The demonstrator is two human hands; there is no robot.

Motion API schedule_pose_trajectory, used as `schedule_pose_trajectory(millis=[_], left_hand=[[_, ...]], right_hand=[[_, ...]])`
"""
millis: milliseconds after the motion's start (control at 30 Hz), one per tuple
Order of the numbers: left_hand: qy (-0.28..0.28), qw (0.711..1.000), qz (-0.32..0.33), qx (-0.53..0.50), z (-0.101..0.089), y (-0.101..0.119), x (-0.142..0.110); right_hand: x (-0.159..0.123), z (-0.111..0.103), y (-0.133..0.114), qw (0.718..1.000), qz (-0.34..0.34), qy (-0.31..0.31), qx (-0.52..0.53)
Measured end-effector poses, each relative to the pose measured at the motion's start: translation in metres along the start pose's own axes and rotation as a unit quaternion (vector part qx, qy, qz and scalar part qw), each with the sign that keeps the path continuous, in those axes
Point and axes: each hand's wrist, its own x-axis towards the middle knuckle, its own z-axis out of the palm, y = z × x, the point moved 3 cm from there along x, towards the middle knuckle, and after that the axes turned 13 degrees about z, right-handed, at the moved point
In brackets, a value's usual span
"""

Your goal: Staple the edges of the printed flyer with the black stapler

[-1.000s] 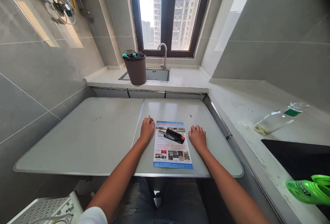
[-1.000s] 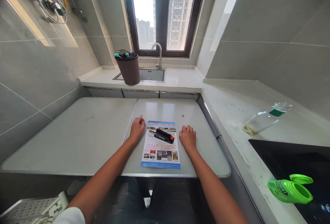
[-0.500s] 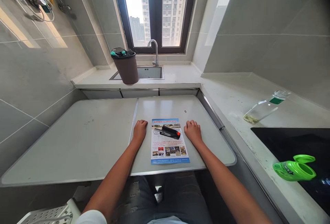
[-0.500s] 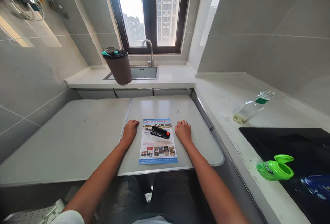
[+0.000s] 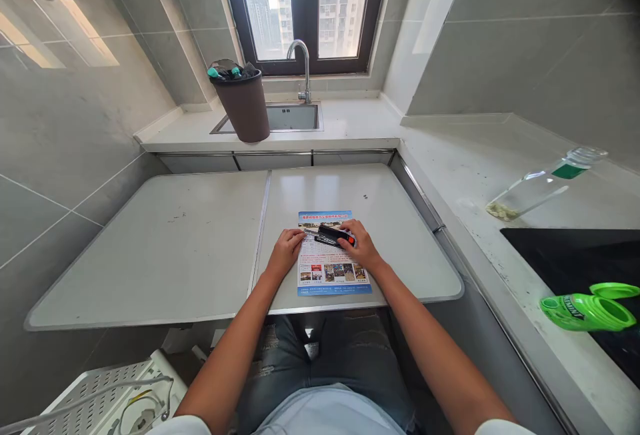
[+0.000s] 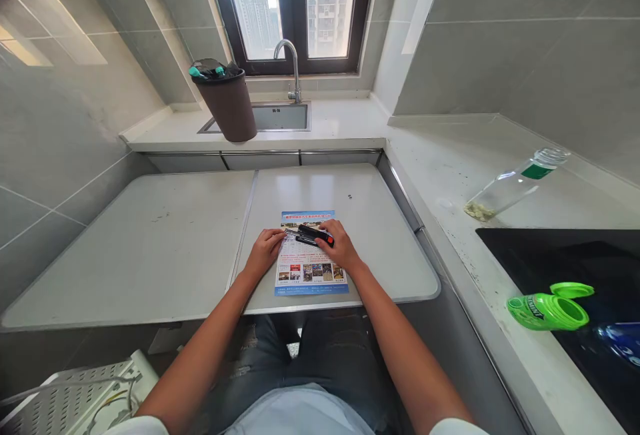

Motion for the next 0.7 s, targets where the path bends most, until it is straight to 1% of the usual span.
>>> schedule_pose_trajectory(millis=[100, 200, 300, 400, 467, 600, 700], left_hand=[[0.005, 1.000, -0.024, -0.003, -0.003, 0.000, 0.000], [0.004, 0.999, -0.051, -0.002, -0.005, 0.001, -0.001], [-0.003, 0.999, -0.047, -0.013, -0.006, 0.003, -0.001], [-0.029, 0.998, -0.042, -0.033, -0.005, 0.004, 0.000], [-0.042, 0.997, -0.049, -0.032, -0.005, 0.003, 0.001], [-0.040, 0.995, -0.069, -0.055, -0.005, -0.001, 0.002], [-0.050, 0.994, -0.073, -0.066, -0.004, -0.003, 0.002]], right_hand=[[-0.004, 0.014, -0.007, 0.999, -0.014, -0.047, -0.016], [-0.005, 0.017, -0.005, 0.997, -0.029, -0.078, -0.004], [-0.008, 0.013, -0.003, 0.995, -0.058, -0.078, 0.009], [-0.009, 0.011, -0.004, 0.993, -0.078, -0.086, 0.009], [-0.010, 0.011, -0.005, 0.992, -0.082, -0.094, 0.007], [-0.009, 0.012, -0.004, 0.992, -0.079, -0.101, 0.011], [-0.009, 0.012, -0.003, 0.992, -0.076, -0.100, 0.016]])
